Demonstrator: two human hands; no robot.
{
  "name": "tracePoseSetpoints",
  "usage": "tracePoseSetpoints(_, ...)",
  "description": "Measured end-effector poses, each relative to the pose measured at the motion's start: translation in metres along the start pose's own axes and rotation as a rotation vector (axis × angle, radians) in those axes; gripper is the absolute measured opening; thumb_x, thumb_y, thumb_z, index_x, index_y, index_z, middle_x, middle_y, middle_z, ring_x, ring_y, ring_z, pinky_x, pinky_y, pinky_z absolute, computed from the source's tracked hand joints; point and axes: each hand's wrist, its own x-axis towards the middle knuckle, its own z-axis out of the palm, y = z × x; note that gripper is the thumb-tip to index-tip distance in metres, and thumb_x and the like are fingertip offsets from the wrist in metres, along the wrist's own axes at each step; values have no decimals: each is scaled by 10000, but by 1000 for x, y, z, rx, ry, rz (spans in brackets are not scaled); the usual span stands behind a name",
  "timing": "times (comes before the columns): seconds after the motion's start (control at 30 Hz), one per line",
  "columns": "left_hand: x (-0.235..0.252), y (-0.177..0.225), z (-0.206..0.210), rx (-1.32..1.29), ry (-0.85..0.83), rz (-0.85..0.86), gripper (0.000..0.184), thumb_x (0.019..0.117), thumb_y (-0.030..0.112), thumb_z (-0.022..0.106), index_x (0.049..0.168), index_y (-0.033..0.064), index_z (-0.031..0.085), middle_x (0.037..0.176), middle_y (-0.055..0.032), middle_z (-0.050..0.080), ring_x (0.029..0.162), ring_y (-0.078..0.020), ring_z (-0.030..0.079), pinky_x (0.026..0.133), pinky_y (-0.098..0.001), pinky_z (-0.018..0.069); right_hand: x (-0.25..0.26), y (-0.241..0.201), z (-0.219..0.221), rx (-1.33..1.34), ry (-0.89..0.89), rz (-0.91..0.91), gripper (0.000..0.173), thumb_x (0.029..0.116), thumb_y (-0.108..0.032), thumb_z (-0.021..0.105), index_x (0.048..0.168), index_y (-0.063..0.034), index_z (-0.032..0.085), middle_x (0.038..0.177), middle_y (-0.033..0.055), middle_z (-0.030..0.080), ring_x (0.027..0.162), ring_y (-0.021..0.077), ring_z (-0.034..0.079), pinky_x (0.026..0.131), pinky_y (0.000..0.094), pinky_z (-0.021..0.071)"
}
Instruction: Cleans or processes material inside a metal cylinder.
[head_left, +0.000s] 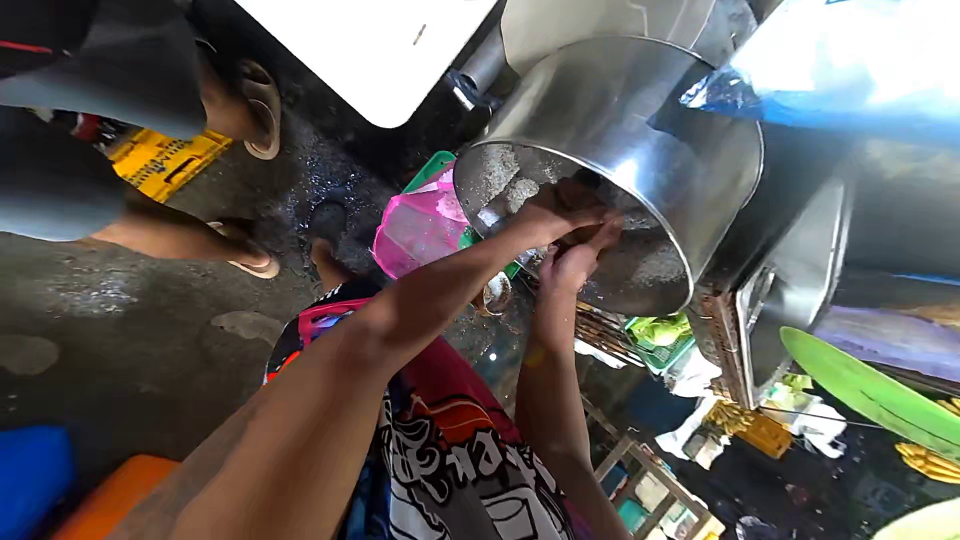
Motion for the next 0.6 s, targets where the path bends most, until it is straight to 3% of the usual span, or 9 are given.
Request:
tracePoseSetpoints(0.13, 7, 6, 0, 23, 29, -32, 923, 758, 690, 768, 1352, 24, 532, 1178, -161, 690, 1124, -292, 662, 984, -546, 526, 5, -4, 9, -71, -64, 83, 566, 1018, -694, 345, 1263, -217, 526, 970, 2, 647, 809, 108, 646, 668, 320, 573)
tracePoseSetpoints(0.23, 6, 7, 2, 38, 27, -117, 948, 744, 724, 746, 1344, 22, 527, 1161, -179, 688, 1096, -326, 669, 938, -585, 535, 5, -8, 8, -165, -69, 142, 673, 972, -770, 340, 1312, -223, 532, 1052, 35, 664, 908, 161, 662, 741, 401, 584)
tracePoseSetpoints(0.3, 10, 6, 0, 30, 29, -124, 906, 761, 729, 727, 1294, 14, 568, 1130, -189, 694, 1073, -340, 674, 920, -601, 537, 4, -10, 12, -229, -56, 161, 676, 971, -774, 337, 1311, -226, 536, 1044, 32, 661, 906, 162, 658, 746, 400, 581)
tracePoseSetpoints(0.47, 12, -4, -5, -117, -34, -46, 643, 868, 639, 699, 1129, 51, 690, 1051, -152, 714, 1017, -291, 680, 921, -560, 533, 2, -8, 15, -307, -38, 127, 601, 987, -726, 392, 1177, -188, 581, 832, 13, 633, 647, 113, 606, 547, 311, 533)
tracePoseSetpoints(0.53, 10, -8, -7, -189, -75, -81, 625, 893, 637, 673, 1131, 60, 701, 1050, -142, 721, 1003, -270, 689, 911, -541, 546, -3, -8, 16, -317, -9, 113, 588, 999, -687, 432, 1268, -182, 564, 931, 40, 676, 763, 152, 668, 634, 372, 582)
tracePoseSetpoints(0.6, 1, -15, -6, -319, -133, -197, 717, 895, 656, 663, 1237, 26, 644, 1114, -185, 702, 1000, -298, 699, 869, -533, 581, -13, -8, 11, -307, 71, 63, 629, 966, -642, 568, 1339, -136, 560, 1065, 87, 705, 914, 216, 708, 757, 445, 614)
